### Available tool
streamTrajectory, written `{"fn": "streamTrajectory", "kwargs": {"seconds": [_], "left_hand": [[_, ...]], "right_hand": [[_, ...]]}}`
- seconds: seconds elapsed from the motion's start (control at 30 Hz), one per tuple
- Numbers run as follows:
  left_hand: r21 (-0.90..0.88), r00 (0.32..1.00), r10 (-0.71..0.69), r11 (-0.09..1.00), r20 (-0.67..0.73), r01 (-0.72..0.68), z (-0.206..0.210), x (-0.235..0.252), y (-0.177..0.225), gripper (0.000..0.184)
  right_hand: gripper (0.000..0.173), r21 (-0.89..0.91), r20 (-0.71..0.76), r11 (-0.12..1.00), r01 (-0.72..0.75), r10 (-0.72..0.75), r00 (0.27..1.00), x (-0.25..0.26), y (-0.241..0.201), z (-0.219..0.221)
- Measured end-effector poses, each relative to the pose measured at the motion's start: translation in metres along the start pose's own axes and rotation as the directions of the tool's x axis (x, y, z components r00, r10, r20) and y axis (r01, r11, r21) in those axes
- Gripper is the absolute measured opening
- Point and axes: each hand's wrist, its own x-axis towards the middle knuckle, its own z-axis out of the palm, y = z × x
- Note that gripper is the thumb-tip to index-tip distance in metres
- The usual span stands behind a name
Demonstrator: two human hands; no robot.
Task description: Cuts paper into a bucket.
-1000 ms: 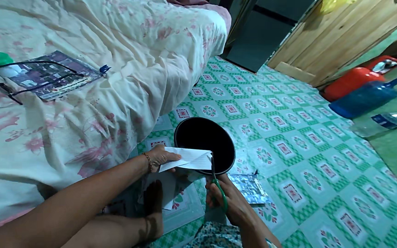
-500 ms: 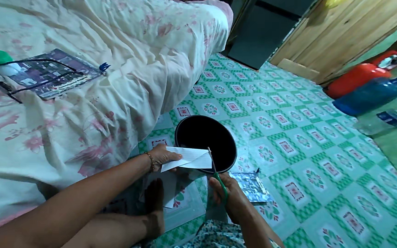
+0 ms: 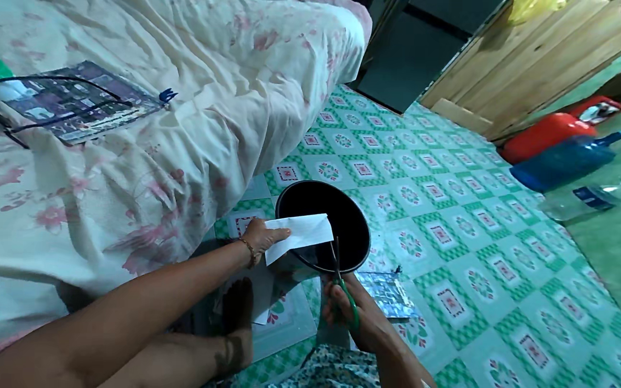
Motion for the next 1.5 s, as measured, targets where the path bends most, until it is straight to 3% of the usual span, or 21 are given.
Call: {"fn": "streamTrajectory", "kwargs": {"seconds": [0.53, 0.67, 0.8, 1.27, 1.5], "left_hand": [[0.046, 0.997, 0.022, 0.999, 0.077, -0.026, 0.006, -0.010, -0.004, 0.025], [0.053, 0.998, -0.002, 0.999, 0.063, -0.001, 0.005, -0.010, -0.003, 0.024], [0.082, 0.996, -0.032, 0.996, 0.080, 0.026, 0.004, -0.010, -0.001, 0.027], [0.120, 0.993, -0.067, 0.991, 0.096, 0.056, 0.003, -0.010, 0.000, 0.026], [0.128, 0.991, -0.084, 0.989, 0.108, 0.070, 0.005, -0.011, 0.001, 0.028]], "right_hand": [[0.025, 0.059, -0.182, 0.998, 0.024, -0.013, 0.983, 0.006, -0.001, 0.010], [0.023, 0.071, -0.143, 0.997, -0.003, 0.013, 0.990, 0.006, -0.003, 0.010], [0.036, -0.048, -0.048, 0.995, -0.084, 0.081, 0.996, 0.007, -0.009, 0.008], [0.026, 0.092, -0.165, 0.996, -0.012, 0.027, 0.986, 0.012, -0.003, 0.008], [0.032, 0.089, -0.147, 0.994, -0.068, 0.081, 0.986, 0.014, -0.009, 0.008]]}}
